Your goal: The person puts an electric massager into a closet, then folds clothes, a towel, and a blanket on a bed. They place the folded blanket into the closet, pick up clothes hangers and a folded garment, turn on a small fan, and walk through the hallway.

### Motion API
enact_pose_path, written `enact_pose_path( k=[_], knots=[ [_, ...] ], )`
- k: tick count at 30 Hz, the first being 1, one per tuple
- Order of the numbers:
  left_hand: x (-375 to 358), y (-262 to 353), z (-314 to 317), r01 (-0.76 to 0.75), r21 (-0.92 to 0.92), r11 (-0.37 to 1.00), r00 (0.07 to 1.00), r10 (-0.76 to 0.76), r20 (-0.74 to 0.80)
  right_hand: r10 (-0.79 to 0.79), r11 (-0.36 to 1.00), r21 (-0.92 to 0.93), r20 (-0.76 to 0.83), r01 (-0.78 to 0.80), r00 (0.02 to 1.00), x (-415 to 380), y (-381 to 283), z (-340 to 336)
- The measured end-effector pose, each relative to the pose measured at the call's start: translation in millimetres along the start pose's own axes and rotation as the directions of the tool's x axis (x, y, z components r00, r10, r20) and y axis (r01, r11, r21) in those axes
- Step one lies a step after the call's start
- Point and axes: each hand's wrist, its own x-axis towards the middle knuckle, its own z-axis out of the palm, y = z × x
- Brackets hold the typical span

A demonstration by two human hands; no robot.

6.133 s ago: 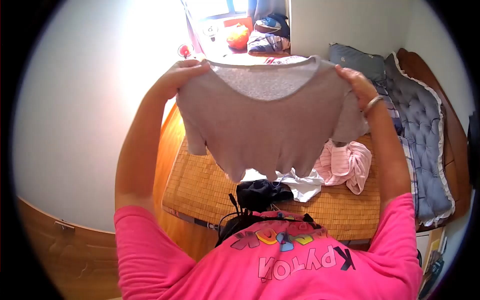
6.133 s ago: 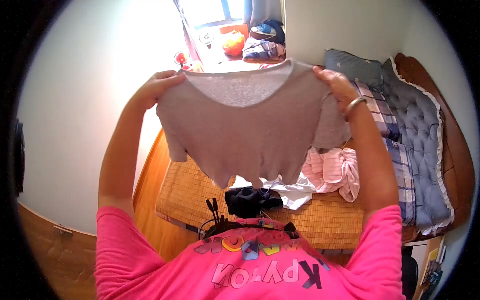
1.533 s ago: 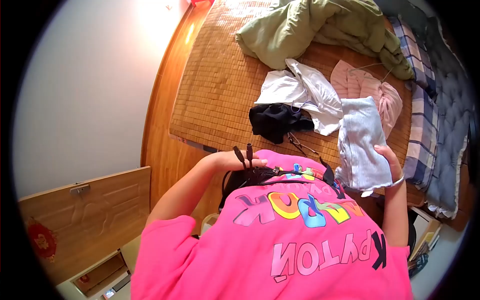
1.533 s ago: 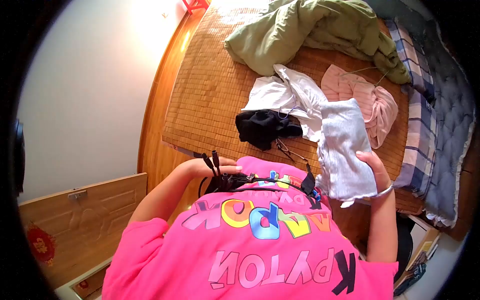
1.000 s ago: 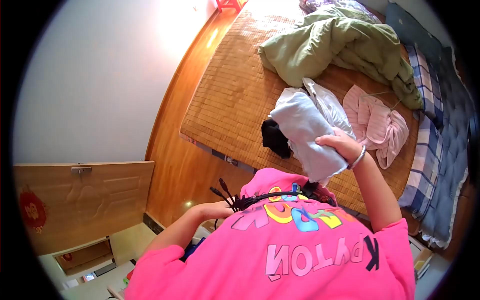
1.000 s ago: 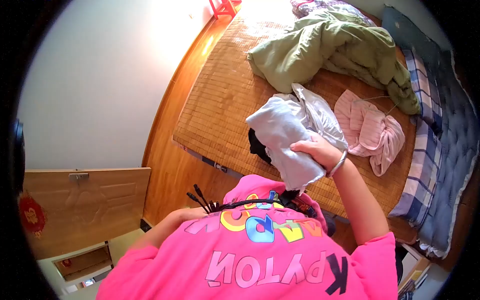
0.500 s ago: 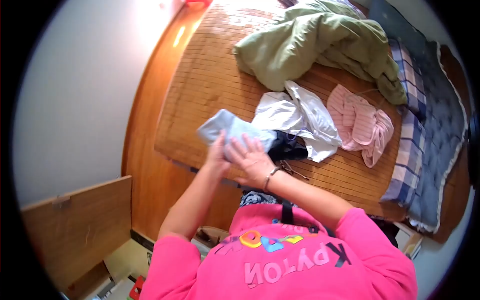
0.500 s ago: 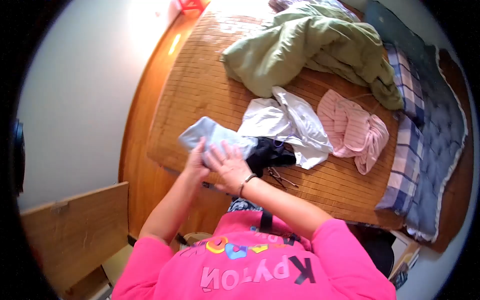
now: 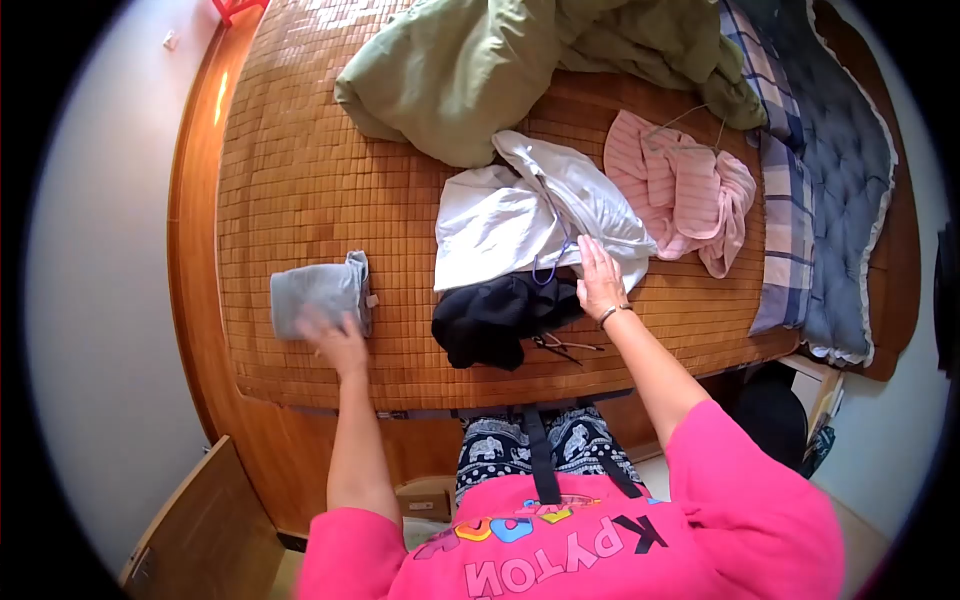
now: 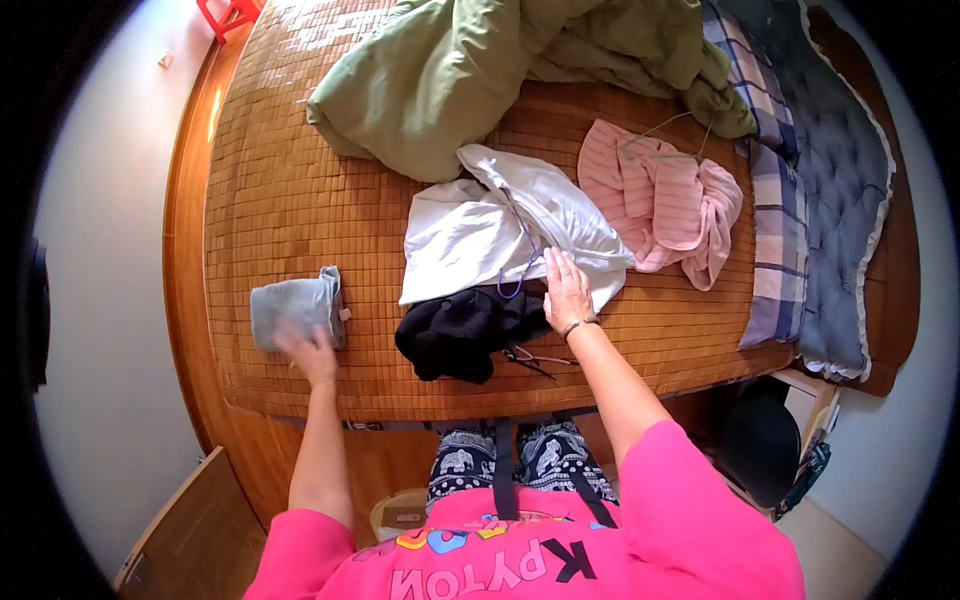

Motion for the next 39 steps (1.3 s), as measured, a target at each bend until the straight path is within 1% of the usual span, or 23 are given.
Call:
enact_pose_path(
  k=[1,2,3,4,5,7,8,9,11,13,15,16,18,21,23,24,26,27,30,33,35,37,39],
  knots=[
    [-1.2,14.4,2.4,-0.171,0.072,0.983,0.957,0.149,0.249,-0.054,0.992,-0.118,-0.007,0.053,0.999,5.9,4.4,7.0],
    [2.7,27.8,-5.8,-0.183,0.078,0.98,0.957,0.159,0.243,-0.107,0.967,-0.233,-0.007,0.102,0.994,12.1,2.5,7.1],
    [9.0,40.1,-17.5,-0.192,0.134,0.972,0.9,0.119,0.42,-0.103,0.97,-0.224,-0.021,0.096,0.994,18.1,0.7,4.6],
    [17.4,51.7,-29.1,-0.207,0.19,0.96,0.814,0.061,0.577,0.034,0.986,-0.169,0.2,0.0,0.979,28.5,-12.1,-12.1],
    [32.3,55.4,-36.6,-0.214,0.198,0.956,0.82,0.066,0.568,0.149,0.986,-0.132,0.417,-0.102,0.897,36.4,-18.5,-22.7],
    [68.8,65.3,-59.4,-0.156,0.074,0.985,0.601,0.035,0.798,0.004,0.997,0.076,0.173,-0.017,0.985,44.1,-10.0,-38.7],
    [69.4,89.1,-77.2,-0.239,0.086,0.967,0.673,0.101,0.733,0.04,0.976,0.207,0.119,-0.064,0.992,49.4,-14.8,-69.9],
    [69.4,115.0,-93.6,-0.192,-0.046,0.98,0.69,0.168,0.704,0.078,0.938,0.333,0.069,-0.097,0.995,55.5,-16.2,-98.8],
    [62.0,180.9,-130.4,-0.102,-0.304,0.947,0.727,0.28,0.628,-0.016,0.821,0.559,-0.175,0.113,0.984,69.1,17.9,-132.0],
    [43.2,259.9,-171.0,-0.072,-0.539,0.839,0.729,0.413,0.546,-0.023,0.785,0.61,-0.151,0.111,0.988,61.2,4.8,-226.2],
    [18.8,325.9,-191.7,-0.105,-0.756,0.646,0.702,0.587,0.403,0.111,0.68,0.728,0.017,-0.089,0.994,37.9,-36.2,-323.2],
    [1.7,359.9,-211.1,-0.075,-0.806,0.588,0.665,0.632,0.399,0.048,0.415,0.903,0.102,-0.113,0.994,29.8,-37.2,-347.5],
    [-31.2,415.4,-239.7,-0.096,-0.898,0.429,0.658,0.705,0.266,0.017,0.401,0.914,0.065,-0.067,0.998,5.8,-54.0,-397.2],
    [-58.4,478.3,-265.0,-0.225,-0.885,0.409,0.766,0.635,0.099,-0.093,0.394,0.916,-0.044,0.078,0.995,-41.1,-78.5,-436.8],
    [-68.7,504.9,-293.6,-0.16,-0.929,0.334,0.805,0.589,0.073,-0.107,0.449,0.883,-0.101,0.139,0.989,-67.0,-83.7,-444.2],
    [-70.8,512.2,-296.0,-0.199,-0.933,0.298,0.837,0.546,-0.004,-0.182,0.588,0.735,-0.287,0.338,0.941,-78.1,-81.6,-441.4],
    [-66.0,511.1,-298.9,-0.207,-0.93,0.304,0.824,0.567,0.002,-0.299,0.683,0.461,-0.532,0.567,0.792,-93.1,-74.1,-435.7],
    [-62.4,510.3,-299.5,-0.199,-0.93,0.308,0.819,0.574,0.015,-0.298,0.678,0.455,-0.548,0.577,0.782,-102.7,-71.3,-439.8],
    [-70.2,508.5,-299.6,-0.36,-0.843,0.399,0.798,0.6,-0.057,-0.073,0.514,0.812,-0.277,0.275,0.958,-125.6,-66.4,-454.1],
    [-58.6,507.9,-300.5,-0.522,-0.702,0.484,0.759,0.639,-0.125,-0.046,0.549,0.809,-0.22,0.208,0.974,-124.1,-50.2,-485.8],
    [-46.6,518.2,-317.2,-0.521,-0.803,0.288,0.724,0.647,-0.238,-0.214,0.702,0.606,-0.323,0.375,0.922,-111.6,-41.4,-529.8],
    [-39.2,540.5,-366.7,-0.724,-0.646,0.242,0.636,0.597,-0.489,-0.403,0.806,0.256,-0.42,0.533,0.813,-104.2,-47.9,-592.8],
    [-56.3,564.6,-434.5,-0.877,-0.401,0.266,0.479,0.426,-0.767,-0.334,0.831,0.316,-0.376,0.458,0.865,-114.9,-80.8,-656.1]
  ],
)
